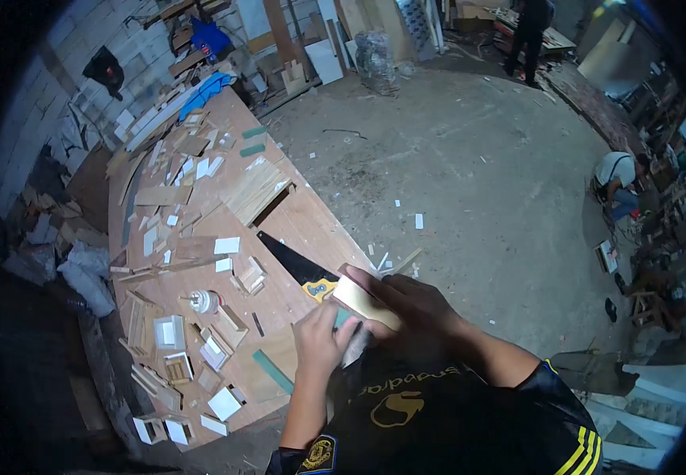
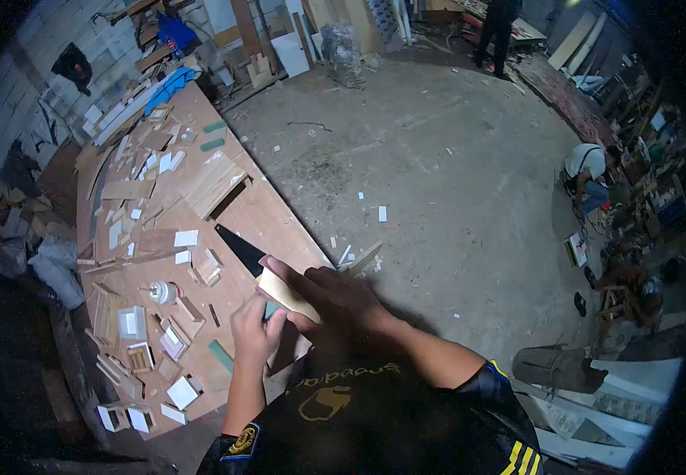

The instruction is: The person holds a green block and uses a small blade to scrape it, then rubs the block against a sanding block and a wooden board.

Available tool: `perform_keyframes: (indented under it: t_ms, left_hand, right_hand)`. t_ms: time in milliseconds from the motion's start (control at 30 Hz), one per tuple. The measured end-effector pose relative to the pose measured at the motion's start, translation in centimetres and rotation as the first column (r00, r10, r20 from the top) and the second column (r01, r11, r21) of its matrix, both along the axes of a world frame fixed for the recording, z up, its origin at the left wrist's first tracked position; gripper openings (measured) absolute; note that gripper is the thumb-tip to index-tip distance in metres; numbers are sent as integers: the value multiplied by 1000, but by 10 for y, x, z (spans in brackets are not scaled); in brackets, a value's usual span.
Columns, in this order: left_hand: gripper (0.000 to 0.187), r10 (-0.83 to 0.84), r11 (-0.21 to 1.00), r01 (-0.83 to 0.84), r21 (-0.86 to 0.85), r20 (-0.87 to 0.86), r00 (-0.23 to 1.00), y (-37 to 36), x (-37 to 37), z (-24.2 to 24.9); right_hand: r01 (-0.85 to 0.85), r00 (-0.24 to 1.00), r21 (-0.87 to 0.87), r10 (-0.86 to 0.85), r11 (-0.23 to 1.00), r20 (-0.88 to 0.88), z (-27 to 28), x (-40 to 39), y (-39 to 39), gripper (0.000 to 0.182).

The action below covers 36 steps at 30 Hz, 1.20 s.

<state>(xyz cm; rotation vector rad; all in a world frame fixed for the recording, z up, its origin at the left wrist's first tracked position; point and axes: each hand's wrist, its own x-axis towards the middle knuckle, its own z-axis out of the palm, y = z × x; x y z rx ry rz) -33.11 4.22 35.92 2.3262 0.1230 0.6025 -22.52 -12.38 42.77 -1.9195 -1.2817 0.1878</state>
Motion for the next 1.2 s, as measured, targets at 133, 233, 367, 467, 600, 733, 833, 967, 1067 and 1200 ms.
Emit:
perform_keyframes:
  t_ms: [133,233,367,467,600,733,833,967,1067,1200]
  left_hand:
    - [28,-143,989,139,45,107,984,3,5,-16]
    - [25,-28,998,33,-45,117,993,23,5,-9]
    - [18,-187,982,181,59,120,975,27,1,-13]
    - [18,-293,956,289,52,113,949,18,1,-16]
    - [21,-319,946,323,-23,105,942,32,1,-18]
    - [24,-437,899,428,89,122,891,33,-1,-15]
    - [23,-415,910,411,63,148,898,47,9,-7]
    - [23,-523,851,501,161,153,839,38,5,-12]
    - [23,-453,891,442,103,198,869,50,14,-1]
    - [22,-451,890,452,52,228,863,41,2,-7]
  right_hand:
    - [94,996,18,-94,995,-15,-1,-3,10,87]
    - [128,990,-66,-131,990,-45,3,-22,6,89]
    - [257,965,18,-258,966,56,-12,-41,10,90]
    - [312,944,77,-318,947,87,-1,-50,10,89]
    - [349,936,71,-352,934,26,-4,-69,4,84]
    - [365,931,36,-366,930,10,4,-66,16,78]
    - [360,929,98,-366,928,49,-8,-73,17,75]
    - [317,945,227,-326,921,-1,-5,-63,17,73]
    - [382,924,30,-382,924,-11,3,-68,15,74]
    - [336,942,44,-336,941,-14,4,-68,15,76]
